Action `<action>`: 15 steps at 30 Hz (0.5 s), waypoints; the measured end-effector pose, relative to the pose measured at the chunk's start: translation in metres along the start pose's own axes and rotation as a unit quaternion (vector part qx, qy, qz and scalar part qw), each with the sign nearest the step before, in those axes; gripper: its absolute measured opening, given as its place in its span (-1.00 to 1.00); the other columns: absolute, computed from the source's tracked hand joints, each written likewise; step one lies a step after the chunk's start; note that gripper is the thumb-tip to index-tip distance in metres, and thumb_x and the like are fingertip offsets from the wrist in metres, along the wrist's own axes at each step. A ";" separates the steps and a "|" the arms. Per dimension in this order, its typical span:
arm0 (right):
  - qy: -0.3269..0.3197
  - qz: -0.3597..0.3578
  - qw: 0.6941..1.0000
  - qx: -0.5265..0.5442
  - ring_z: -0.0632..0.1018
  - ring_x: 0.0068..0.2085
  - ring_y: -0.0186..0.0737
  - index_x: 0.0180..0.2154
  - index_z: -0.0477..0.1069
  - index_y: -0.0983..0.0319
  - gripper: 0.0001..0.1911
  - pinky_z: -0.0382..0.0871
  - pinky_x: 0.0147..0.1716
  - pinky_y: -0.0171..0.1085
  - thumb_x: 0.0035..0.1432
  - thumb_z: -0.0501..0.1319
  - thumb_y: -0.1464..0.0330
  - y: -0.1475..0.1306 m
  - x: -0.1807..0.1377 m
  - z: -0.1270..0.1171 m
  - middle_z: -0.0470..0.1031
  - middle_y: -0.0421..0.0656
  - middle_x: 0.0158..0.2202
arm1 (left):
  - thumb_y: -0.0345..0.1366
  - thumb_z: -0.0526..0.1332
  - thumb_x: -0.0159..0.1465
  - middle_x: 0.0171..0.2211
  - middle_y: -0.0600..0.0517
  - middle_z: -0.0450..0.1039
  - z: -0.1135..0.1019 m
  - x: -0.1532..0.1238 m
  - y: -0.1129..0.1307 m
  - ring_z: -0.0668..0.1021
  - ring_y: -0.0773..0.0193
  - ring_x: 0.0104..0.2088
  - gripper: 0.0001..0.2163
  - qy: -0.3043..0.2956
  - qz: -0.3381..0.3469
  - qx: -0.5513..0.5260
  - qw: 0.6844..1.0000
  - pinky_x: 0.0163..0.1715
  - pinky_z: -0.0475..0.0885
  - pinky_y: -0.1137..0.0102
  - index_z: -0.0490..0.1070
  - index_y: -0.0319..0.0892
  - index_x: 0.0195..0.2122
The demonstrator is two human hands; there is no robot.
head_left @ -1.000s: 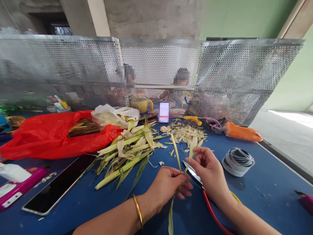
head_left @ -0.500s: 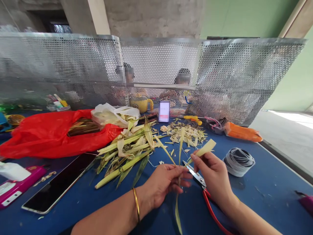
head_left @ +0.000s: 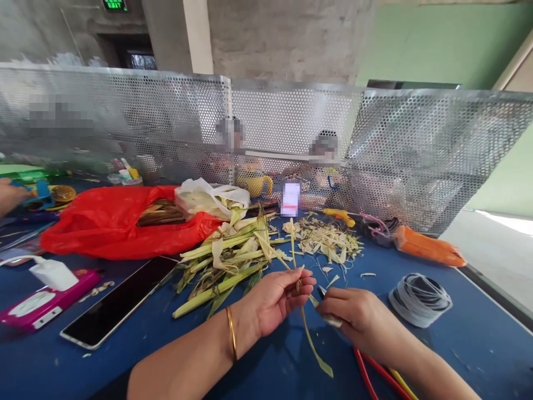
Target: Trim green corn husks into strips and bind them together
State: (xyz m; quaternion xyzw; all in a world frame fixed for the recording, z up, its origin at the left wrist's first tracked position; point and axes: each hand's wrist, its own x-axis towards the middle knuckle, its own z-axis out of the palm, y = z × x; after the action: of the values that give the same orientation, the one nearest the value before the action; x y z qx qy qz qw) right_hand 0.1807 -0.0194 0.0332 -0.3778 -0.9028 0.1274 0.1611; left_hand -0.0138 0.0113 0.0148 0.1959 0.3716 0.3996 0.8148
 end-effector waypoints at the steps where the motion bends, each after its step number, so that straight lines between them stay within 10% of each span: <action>1: -0.009 0.006 1.000 0.005 0.44 -0.42 -0.28 -0.36 0.50 0.13 -0.71 0.23 -0.41 -0.33 0.24 0.02 0.47 0.001 -0.001 -0.001 0.47 -0.17 -0.43 | -0.38 0.22 0.26 -0.43 -0.03 0.54 0.000 0.000 0.000 0.56 0.43 -0.50 -0.87 0.000 0.007 0.005 1.000 -0.50 0.48 0.58 0.51 -0.36 -0.30; 7: 0.053 0.111 0.986 0.113 0.46 -0.40 -0.26 -0.39 0.48 0.16 -0.81 0.29 -0.40 -0.33 0.19 0.10 0.38 0.008 -0.001 -0.007 0.47 -0.20 -0.43 | -0.34 0.23 0.25 -0.39 -0.06 0.55 0.001 -0.004 -0.002 0.57 0.41 -0.47 -0.84 -0.031 0.016 0.091 0.995 -0.49 0.46 0.57 0.52 -0.35 -0.29; 10: 0.168 0.188 0.941 0.224 0.43 -0.42 -0.26 -0.35 0.47 0.21 -0.79 0.30 -0.42 -0.30 0.14 0.16 0.22 0.006 0.004 0.002 0.46 -0.20 -0.46 | -0.31 0.25 0.22 -0.41 -0.06 0.55 0.005 -0.009 -0.011 0.56 0.41 -0.50 -0.83 -0.070 -0.006 0.164 0.984 -0.51 0.43 0.57 0.53 -0.34 -0.32; 15: 0.175 0.232 0.856 0.428 0.38 -0.48 -0.33 -0.46 0.44 0.25 -0.72 0.28 -0.45 -0.34 0.02 0.29 0.15 -0.006 0.009 0.022 0.40 -0.26 -0.54 | -0.28 0.27 0.18 -0.45 -0.07 0.55 0.010 -0.014 -0.025 0.57 0.35 -0.52 -0.81 -0.094 -0.044 0.241 0.965 -0.52 0.41 0.53 0.54 -0.34 -0.34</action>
State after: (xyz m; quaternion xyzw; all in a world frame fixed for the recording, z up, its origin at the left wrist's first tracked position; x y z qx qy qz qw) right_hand 0.1625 -0.0200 0.0172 -0.4860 -0.6024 0.4666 0.4280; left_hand 0.0012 -0.0157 0.0124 0.4064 0.3871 0.2416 0.7916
